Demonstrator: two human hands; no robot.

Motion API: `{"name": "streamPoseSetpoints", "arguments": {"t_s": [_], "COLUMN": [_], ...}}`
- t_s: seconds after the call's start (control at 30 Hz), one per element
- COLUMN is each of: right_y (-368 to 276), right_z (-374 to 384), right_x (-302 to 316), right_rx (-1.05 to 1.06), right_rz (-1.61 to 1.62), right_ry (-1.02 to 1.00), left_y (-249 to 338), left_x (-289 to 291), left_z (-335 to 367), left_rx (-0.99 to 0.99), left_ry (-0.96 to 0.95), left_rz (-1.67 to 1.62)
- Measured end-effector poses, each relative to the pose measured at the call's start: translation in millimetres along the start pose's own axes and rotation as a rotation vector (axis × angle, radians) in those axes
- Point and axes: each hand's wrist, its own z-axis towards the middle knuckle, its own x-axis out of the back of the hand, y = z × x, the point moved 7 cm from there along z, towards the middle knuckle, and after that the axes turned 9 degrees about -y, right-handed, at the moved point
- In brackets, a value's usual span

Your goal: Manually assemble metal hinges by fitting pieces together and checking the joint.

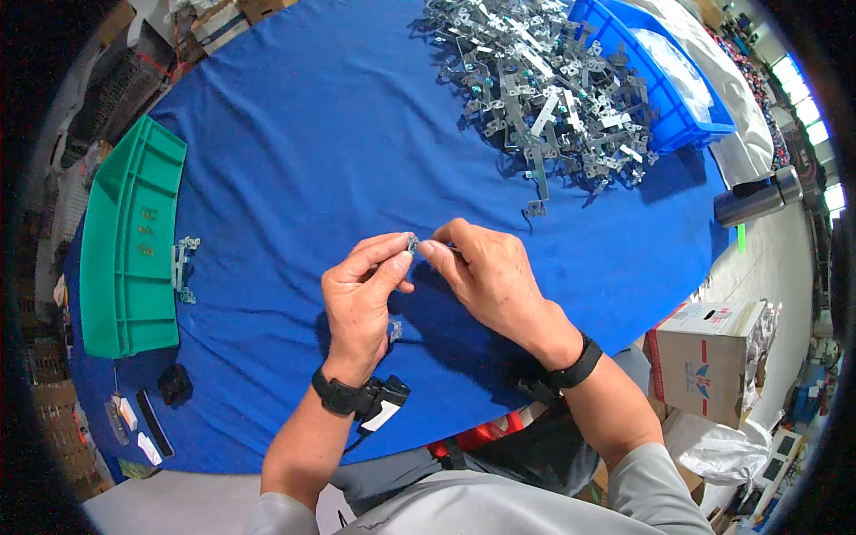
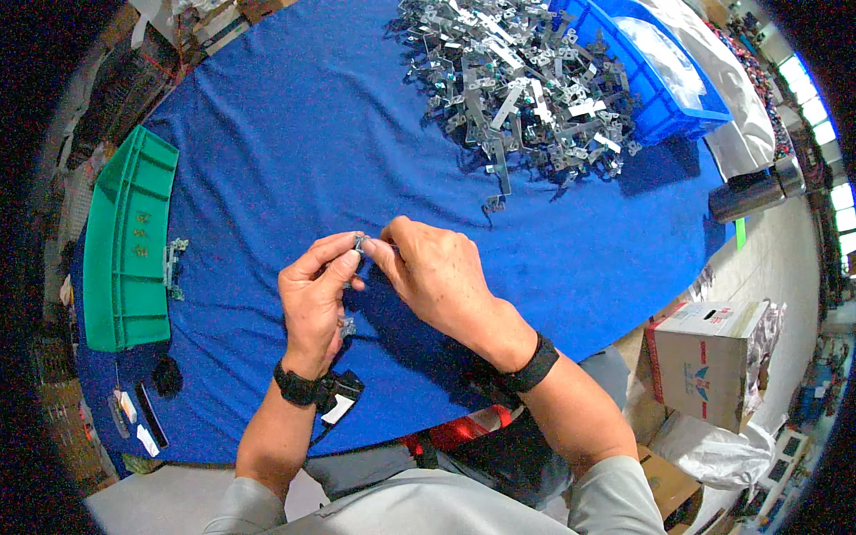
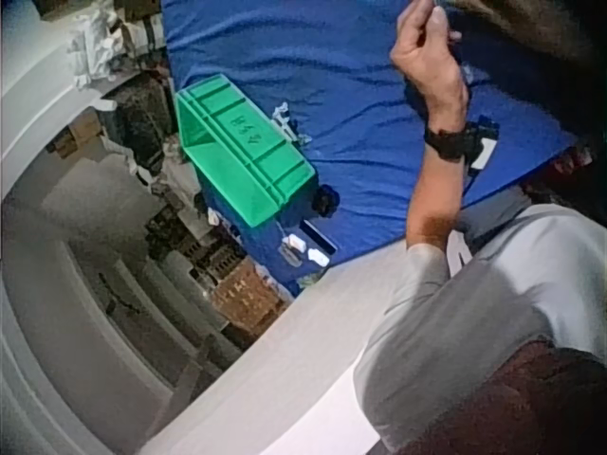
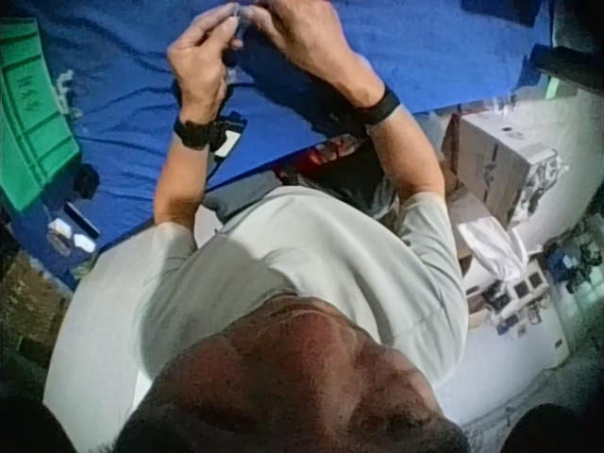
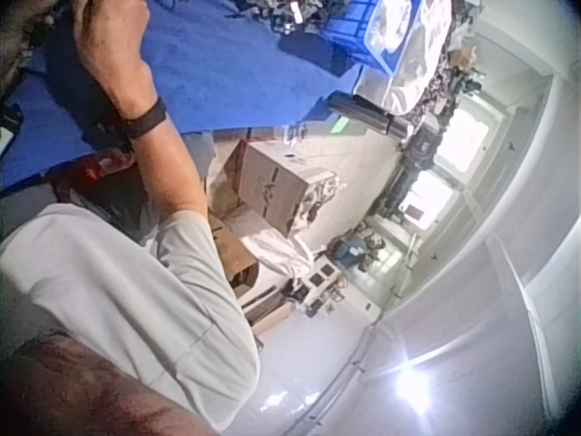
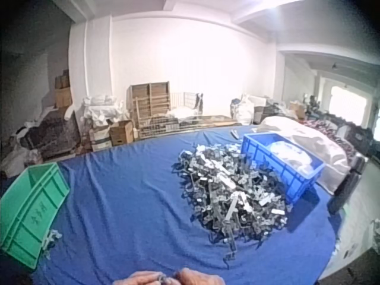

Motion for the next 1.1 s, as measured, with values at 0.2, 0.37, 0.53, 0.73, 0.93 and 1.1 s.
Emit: {"name": "streamPoseSetpoints", "arguments": {"t_s": [0.2, 0.37, 0.53, 0.73, 0.93, 1.1], "right_y": [-1.6, -0.6, 0.5, 4.0, 1.8, 3.9], "right_z": [-0.3, 0.7, -0.8, 1.6, 0.2, 0.9], "right_x": [2.3, 2.7, 5.4, 1.9, 3.2, 1.8], "right_rx": [0.018, -0.034, 0.024, -0.094, -0.048, -0.033], "right_rz": [0.102, 0.036, 0.161, -0.012, 0.176, 0.116], "right_ry": [0.095, 0.004, 0.128, -0.059, 0.045, 0.012], "left_y": [0.2, 0.7, 0.5, 2.4, 1.4, 0.2], "left_x": [-0.9, 0.7, -1.8, -0.9, -0.7, 0.0], "left_z": [-0.2, -1.1, 0.0, -1.0, -0.7, -0.8], "left_rx": [-0.002, -0.035, -0.026, -0.047, -0.043, -0.039], "left_ry": [0.003, 0.011, 0.006, 0.003, 0.014, 0.019], "left_rz": [-0.007, 0.011, 0.012, 0.014, 0.001, -0.008]}}
